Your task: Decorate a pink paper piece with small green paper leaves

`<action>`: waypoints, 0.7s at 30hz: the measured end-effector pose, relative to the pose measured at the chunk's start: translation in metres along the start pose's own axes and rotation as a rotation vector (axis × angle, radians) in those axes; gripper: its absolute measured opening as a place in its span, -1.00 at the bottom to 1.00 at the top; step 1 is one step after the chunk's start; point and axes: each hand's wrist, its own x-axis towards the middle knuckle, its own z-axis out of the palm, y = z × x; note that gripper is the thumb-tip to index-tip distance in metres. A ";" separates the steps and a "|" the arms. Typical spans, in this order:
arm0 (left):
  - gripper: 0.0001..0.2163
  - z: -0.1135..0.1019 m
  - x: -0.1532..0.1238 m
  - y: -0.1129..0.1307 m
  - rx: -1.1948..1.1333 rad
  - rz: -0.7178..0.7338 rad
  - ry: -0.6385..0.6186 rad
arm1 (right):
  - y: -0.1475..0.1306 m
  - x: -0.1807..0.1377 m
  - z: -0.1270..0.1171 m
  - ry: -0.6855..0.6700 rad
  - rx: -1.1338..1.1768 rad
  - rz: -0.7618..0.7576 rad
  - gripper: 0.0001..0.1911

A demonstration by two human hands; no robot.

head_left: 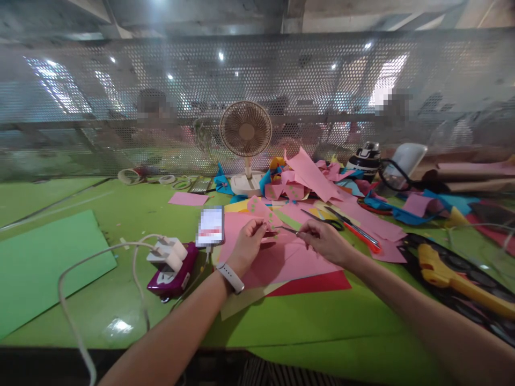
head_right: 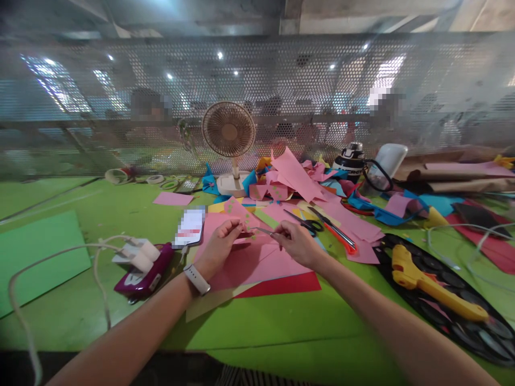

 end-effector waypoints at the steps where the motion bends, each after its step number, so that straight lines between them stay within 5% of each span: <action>1: -0.83 0.000 0.000 0.000 0.003 -0.002 -0.004 | 0.000 0.000 0.000 -0.004 -0.004 -0.002 -0.78; 21: -0.84 0.001 -0.001 0.000 0.022 -0.053 -0.018 | 0.002 0.000 0.000 0.018 -0.068 -0.015 -0.78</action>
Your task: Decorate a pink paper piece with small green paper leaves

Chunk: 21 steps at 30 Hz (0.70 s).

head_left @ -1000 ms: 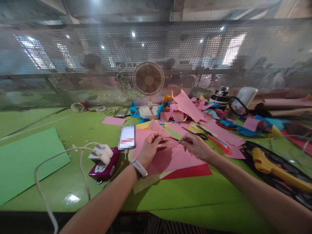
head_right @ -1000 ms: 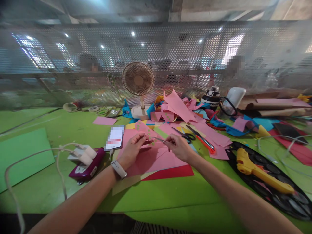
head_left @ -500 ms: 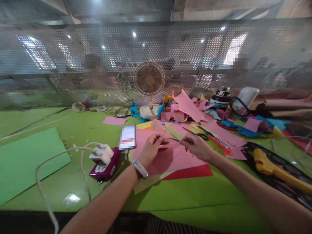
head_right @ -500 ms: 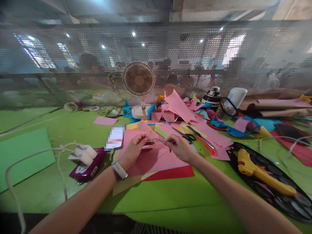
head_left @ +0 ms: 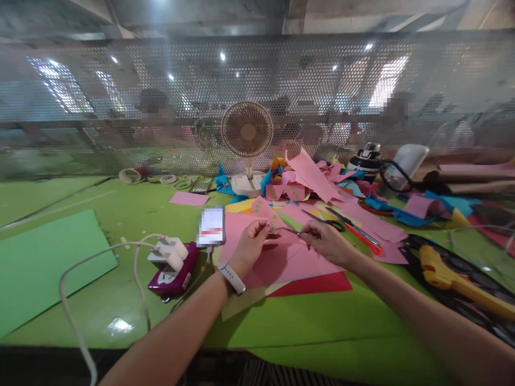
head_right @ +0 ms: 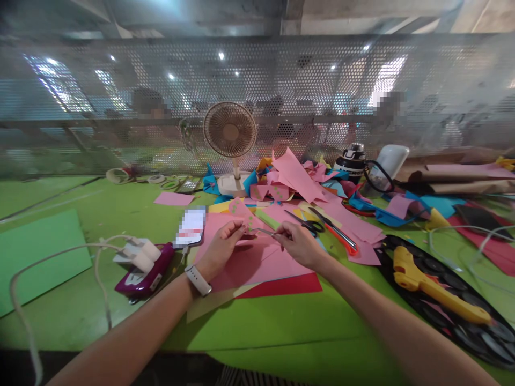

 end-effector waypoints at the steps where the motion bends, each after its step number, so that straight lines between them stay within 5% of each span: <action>1: -0.84 0.000 0.000 0.000 -0.002 0.001 -0.001 | -0.001 0.000 0.000 0.002 -0.002 0.000 -0.78; 21: -0.80 -0.001 0.001 0.000 -0.044 0.009 -0.031 | 0.000 -0.001 0.001 0.008 -0.032 0.005 -0.81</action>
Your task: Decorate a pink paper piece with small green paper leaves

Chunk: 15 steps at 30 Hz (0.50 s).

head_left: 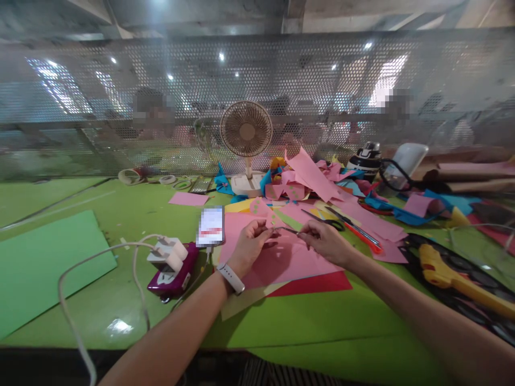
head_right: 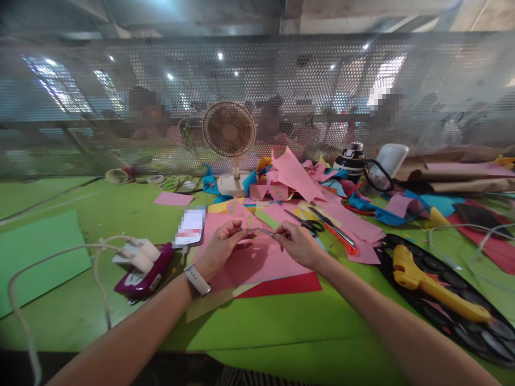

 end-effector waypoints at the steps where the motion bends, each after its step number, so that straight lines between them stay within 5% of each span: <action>1: -0.81 0.000 0.000 0.000 0.007 0.003 -0.005 | 0.000 0.000 0.000 -0.002 0.004 0.001 -0.81; 15: -0.80 0.007 -0.008 0.006 0.098 0.009 -0.074 | -0.007 0.001 -0.005 0.044 0.378 0.035 -0.63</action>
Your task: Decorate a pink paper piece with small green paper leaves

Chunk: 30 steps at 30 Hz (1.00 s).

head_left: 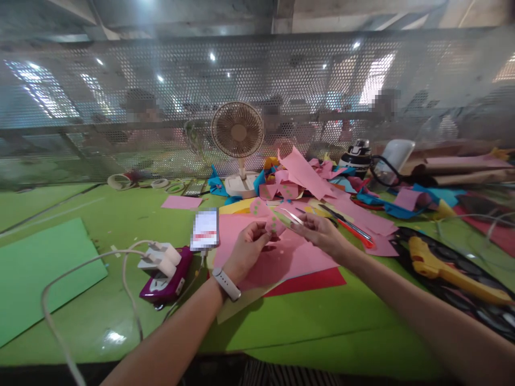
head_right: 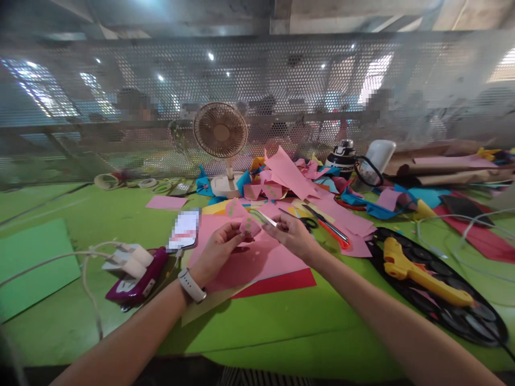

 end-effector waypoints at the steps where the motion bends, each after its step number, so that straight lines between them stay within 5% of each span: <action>1: -0.80 0.002 -0.001 0.001 0.012 0.002 -0.013 | 0.000 0.000 0.002 -0.007 0.006 -0.006 -0.62; 11: -0.79 0.010 -0.003 0.002 0.038 0.005 -0.084 | 0.009 0.008 0.010 0.006 0.160 -0.012 -0.72; 30: -0.69 0.009 -0.005 0.002 -0.007 -0.047 -0.017 | 0.010 0.005 0.009 0.014 0.068 -0.076 -0.76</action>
